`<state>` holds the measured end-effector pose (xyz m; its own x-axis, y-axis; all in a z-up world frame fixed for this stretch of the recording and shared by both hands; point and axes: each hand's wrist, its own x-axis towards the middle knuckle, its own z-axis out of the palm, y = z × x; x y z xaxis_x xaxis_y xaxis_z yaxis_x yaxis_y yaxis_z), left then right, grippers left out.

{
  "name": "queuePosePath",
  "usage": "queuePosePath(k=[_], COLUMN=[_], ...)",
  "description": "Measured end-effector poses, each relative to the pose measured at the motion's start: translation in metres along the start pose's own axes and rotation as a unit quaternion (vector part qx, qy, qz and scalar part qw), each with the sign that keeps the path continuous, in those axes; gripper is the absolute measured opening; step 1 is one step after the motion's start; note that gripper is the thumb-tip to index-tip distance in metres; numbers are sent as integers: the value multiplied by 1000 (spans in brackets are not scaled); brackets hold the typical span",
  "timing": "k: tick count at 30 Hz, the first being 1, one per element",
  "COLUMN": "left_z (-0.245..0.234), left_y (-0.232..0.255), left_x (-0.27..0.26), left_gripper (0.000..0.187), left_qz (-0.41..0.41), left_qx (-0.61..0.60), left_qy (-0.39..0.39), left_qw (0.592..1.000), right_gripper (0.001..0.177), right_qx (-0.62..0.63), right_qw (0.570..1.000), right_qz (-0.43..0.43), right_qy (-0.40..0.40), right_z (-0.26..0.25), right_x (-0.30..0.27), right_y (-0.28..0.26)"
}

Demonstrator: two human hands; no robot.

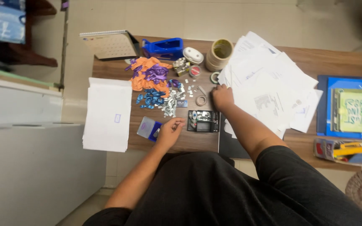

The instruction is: Stamping multiple documents and preparing lanyards at an office desk.

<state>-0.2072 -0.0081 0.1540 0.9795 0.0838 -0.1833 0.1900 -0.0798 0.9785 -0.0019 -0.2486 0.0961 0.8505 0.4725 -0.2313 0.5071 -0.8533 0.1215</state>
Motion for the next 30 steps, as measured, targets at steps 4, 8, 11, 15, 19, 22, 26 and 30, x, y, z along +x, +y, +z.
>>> queuePosePath(k=[4, 8, 11, 15, 19, 22, 26, 30], left_z=[-9, -12, -10, -7, -9, -5, 6, 15], left_y=[0, -22, -22, -24, -6, -16, -20, 2], left_x=[-18, -24, -23, -16, -6, 6, 27, 41], left_gripper=[18, 18, 18, 19, 21, 21, 23, 25], left_qz=[-49, -29, -28, -45, -44, -23, 2, 27], left_qx=[62, 43, 36, 24, 10, -26, -41, -104], left_qy=[55, 70, 64, 38, 13, -5, -3, -32], left_qw=[995, 996, 997, 998, 999, 999, 999, 994], right_gripper=[22, 22, 22, 23, 19, 14, 10, 13], right_qx=[-49, -66, -72, -12, 171, 345, 538, 503], right_qw=[997, 996, 996, 1000, 980, 924, 837, 841], right_qz=[1, -19, -32, -4, 81, 79, 16, -93], right_qy=[-65, -61, -45, 21, 70, 144, 96, 174], right_z=[-16, -2, 5, 7, -30, -47, -86, -91], right_x=[6, 12, 12, 4, -14, -33, -67, -85], right_y=[-10, -7, -4, -4, -21, -38, -73, -94])
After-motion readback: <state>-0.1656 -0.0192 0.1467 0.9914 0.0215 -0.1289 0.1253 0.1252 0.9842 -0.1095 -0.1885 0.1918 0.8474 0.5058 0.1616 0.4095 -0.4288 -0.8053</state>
